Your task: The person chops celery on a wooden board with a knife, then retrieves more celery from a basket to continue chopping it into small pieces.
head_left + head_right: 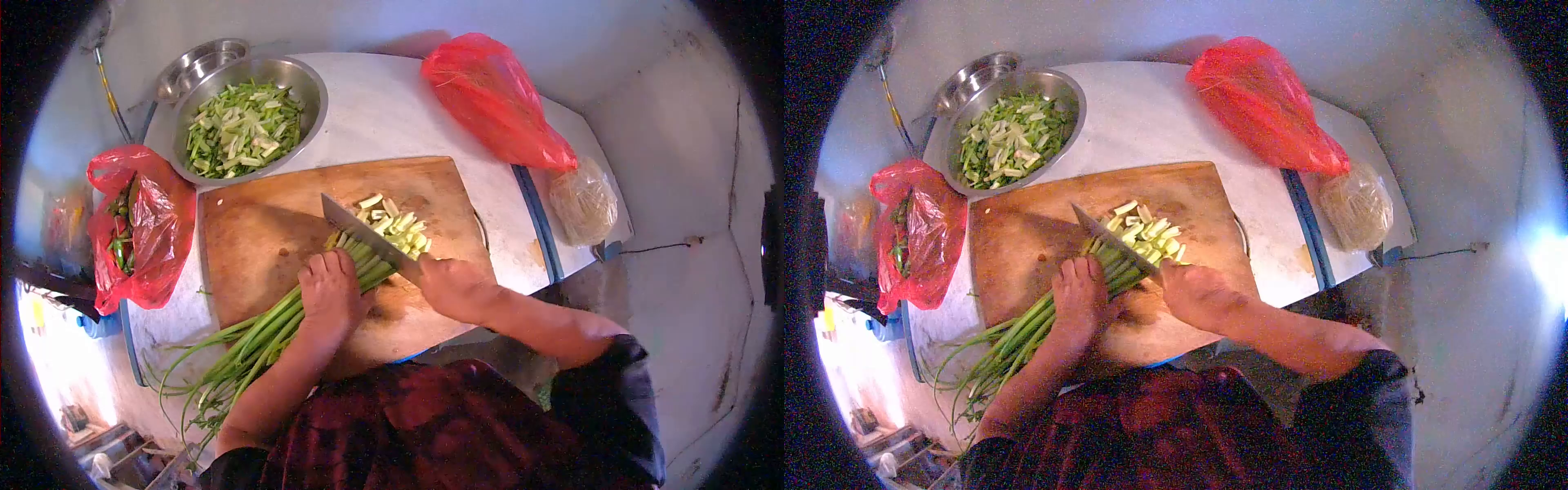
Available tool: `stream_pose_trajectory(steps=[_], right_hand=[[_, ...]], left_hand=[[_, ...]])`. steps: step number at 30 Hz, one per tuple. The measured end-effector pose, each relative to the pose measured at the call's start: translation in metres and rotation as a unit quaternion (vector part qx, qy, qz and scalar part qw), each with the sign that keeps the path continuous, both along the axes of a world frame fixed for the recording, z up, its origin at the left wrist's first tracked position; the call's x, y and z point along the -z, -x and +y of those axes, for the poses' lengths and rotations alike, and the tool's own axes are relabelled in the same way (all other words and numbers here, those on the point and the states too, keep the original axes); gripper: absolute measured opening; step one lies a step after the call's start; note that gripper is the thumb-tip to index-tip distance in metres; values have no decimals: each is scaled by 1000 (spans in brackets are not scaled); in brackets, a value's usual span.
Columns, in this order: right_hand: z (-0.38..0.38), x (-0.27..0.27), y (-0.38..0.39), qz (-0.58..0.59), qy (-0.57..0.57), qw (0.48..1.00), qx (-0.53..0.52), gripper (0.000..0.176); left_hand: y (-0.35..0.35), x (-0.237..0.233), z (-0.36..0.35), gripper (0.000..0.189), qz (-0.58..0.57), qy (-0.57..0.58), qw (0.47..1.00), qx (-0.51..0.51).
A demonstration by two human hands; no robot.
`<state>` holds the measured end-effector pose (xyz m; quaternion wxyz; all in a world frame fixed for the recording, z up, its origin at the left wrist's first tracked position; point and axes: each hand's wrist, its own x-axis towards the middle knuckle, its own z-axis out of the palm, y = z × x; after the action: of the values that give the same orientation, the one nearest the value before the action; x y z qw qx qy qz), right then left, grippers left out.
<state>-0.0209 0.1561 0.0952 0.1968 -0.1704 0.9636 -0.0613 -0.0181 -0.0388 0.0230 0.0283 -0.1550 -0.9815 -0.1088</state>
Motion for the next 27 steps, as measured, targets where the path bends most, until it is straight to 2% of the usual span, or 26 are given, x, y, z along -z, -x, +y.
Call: stream_pose_trajectory(steps=[2, 5, 8, 11, 14, 19, 23, 24, 27], right_hand=[[-5, 17, -7, 59, 75, 995, 8, 19], [-4, 28, -12, 100, 83, 991, 15, 19], [-9, 7, -11, 17, 78, 995, 63, 25], [8, 32, -4, 86, 124, 987, 49, 25], [29, 30, 0, 108, 139, 983, 60, 26], [59, 36, 10, 131, 158, 976, 76, 25], [68, 26, 5, 136, 160, 974, 79, 26], [68, 21, 2, 138, 163, 974, 72, 26], [60, -16, -20, 153, 155, 973, 82, 24]], left_hand=[[-1, 1, 1, 72, 6, 26, 1000, 4], [-5, -2, 2, 59, 28, 17, 999, 0], [-7, 0, 5, 59, 50, 13, 999, -11], [-10, -7, 7, 68, 19, 32, 999, -22], [-11, -11, 9, 64, 15, 54, 998, -27], [-7, -10, 16, 69, 5, 18, 999, -42], [11, -6, 28, 69, 27, 45, 998, -40], [14, -12, 33, 70, -9, 45, 997, -55], [14, -15, 33, 79, -25, 27, 998, -58]])
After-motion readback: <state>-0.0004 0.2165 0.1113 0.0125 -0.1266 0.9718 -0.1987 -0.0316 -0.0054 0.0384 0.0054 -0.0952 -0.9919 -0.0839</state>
